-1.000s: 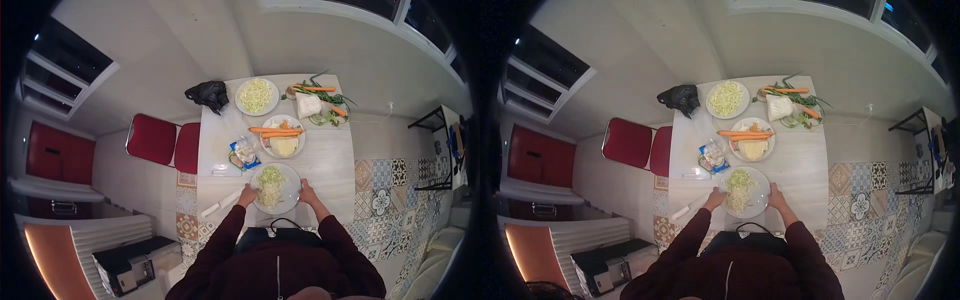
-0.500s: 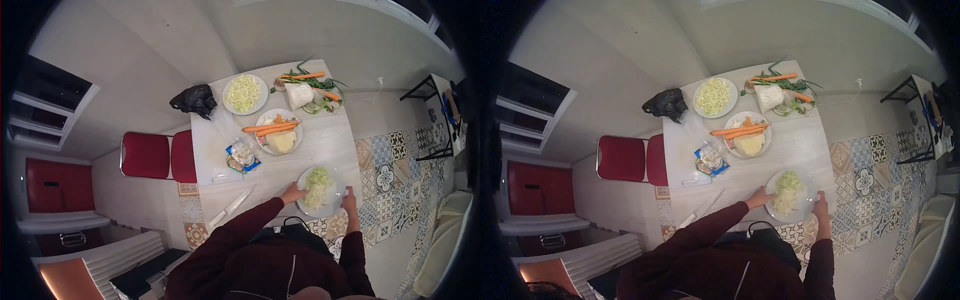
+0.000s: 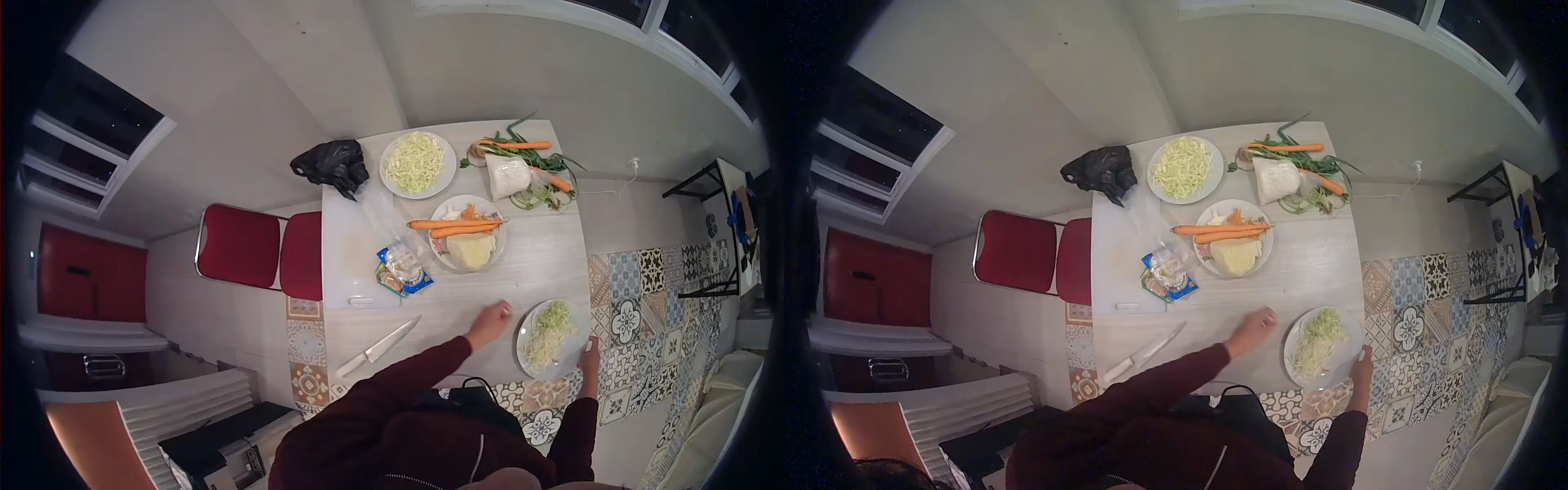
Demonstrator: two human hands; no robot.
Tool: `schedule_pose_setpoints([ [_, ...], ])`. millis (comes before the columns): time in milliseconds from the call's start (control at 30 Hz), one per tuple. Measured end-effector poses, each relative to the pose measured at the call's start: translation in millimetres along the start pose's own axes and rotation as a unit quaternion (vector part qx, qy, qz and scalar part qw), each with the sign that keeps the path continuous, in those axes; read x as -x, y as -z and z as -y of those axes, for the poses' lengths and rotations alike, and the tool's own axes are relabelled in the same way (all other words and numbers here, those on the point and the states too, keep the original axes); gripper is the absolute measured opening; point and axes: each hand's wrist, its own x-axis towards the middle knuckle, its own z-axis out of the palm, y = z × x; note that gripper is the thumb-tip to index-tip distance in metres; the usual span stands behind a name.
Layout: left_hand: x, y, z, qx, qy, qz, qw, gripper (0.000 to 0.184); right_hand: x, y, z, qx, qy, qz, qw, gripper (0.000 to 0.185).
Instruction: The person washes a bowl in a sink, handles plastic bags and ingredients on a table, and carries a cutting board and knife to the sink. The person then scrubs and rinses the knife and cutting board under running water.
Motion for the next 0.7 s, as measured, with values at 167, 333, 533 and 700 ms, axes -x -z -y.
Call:
schedule_pose_setpoints([
  [167, -17, 176, 0, -0.104, -0.029, -0.43, 0.897, 0.02, 29, 40, 78, 0.09, -0.031, -0.016, 0.995, 0.047],
  [333, -57, 283, 47, -0.322, 0.172, -0.527, 0.768, 0.034, 46, 64, 158, 0.099, 0.024, -0.083, 0.991, 0.051],
  [533, -63, 316, 77, -0.134, 0.109, -0.413, 0.894, 0.029, 68, 60, 242, 0.005, 0.142, -0.034, 0.989, 0.046],
  [700, -13, 315, 35, 0.127, -0.036, -0.348, 0.928, 0.013, 85, 33, 292, -0.043, 0.228, -0.004, 0.973, 0.04],
])
